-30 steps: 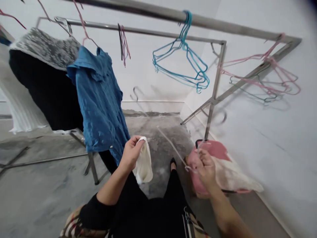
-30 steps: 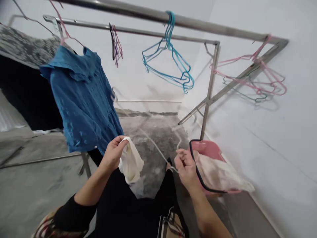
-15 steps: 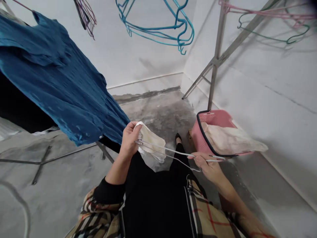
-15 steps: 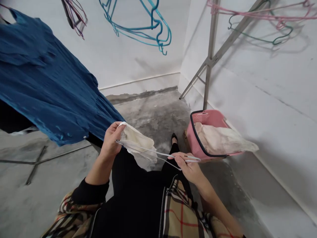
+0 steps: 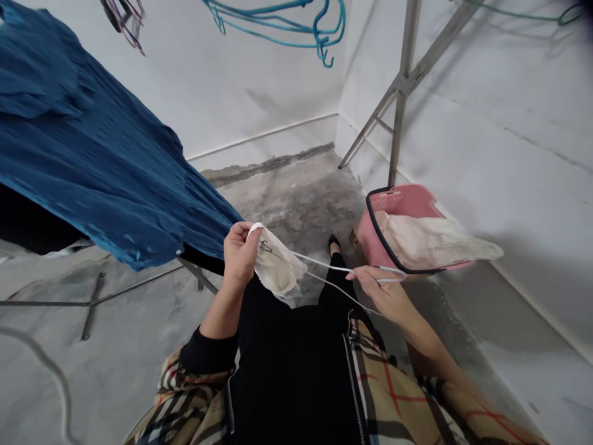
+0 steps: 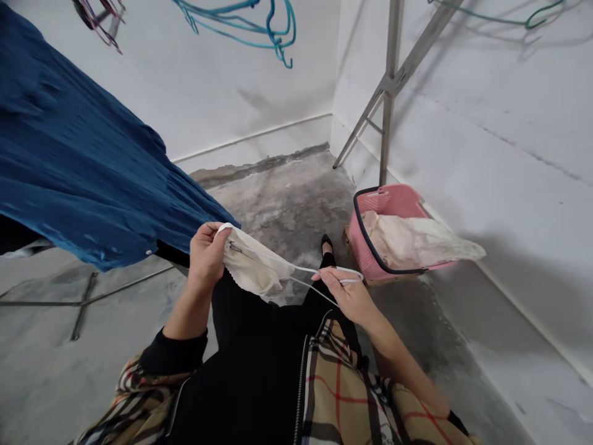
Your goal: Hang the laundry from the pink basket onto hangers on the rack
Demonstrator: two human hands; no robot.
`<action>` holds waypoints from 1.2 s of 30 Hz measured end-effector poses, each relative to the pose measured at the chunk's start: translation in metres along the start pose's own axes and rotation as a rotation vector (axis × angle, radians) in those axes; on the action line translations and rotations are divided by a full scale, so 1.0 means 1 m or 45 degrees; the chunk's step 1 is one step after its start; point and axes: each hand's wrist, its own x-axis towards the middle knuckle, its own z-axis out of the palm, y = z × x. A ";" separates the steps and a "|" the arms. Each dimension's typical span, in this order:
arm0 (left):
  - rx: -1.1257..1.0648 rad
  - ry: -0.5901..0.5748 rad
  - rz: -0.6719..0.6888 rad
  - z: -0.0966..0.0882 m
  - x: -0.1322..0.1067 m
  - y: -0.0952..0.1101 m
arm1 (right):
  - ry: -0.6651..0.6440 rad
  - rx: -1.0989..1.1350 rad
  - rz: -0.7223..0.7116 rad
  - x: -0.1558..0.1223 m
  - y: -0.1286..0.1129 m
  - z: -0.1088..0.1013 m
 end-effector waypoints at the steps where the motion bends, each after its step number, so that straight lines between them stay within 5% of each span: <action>1: 0.025 -0.003 0.026 0.000 -0.001 -0.002 | -0.007 -0.008 -0.003 0.001 0.001 0.001; 11: 0.051 0.007 0.125 0.007 -0.009 -0.002 | -0.058 -0.006 -0.050 0.006 0.009 0.019; 30: -0.132 0.123 0.028 0.000 -0.006 0.021 | -0.056 -0.088 -0.116 0.001 0.013 -0.005; 36: -0.089 0.046 0.055 0.008 -0.017 0.022 | -0.103 -0.092 -0.088 0.008 0.006 0.010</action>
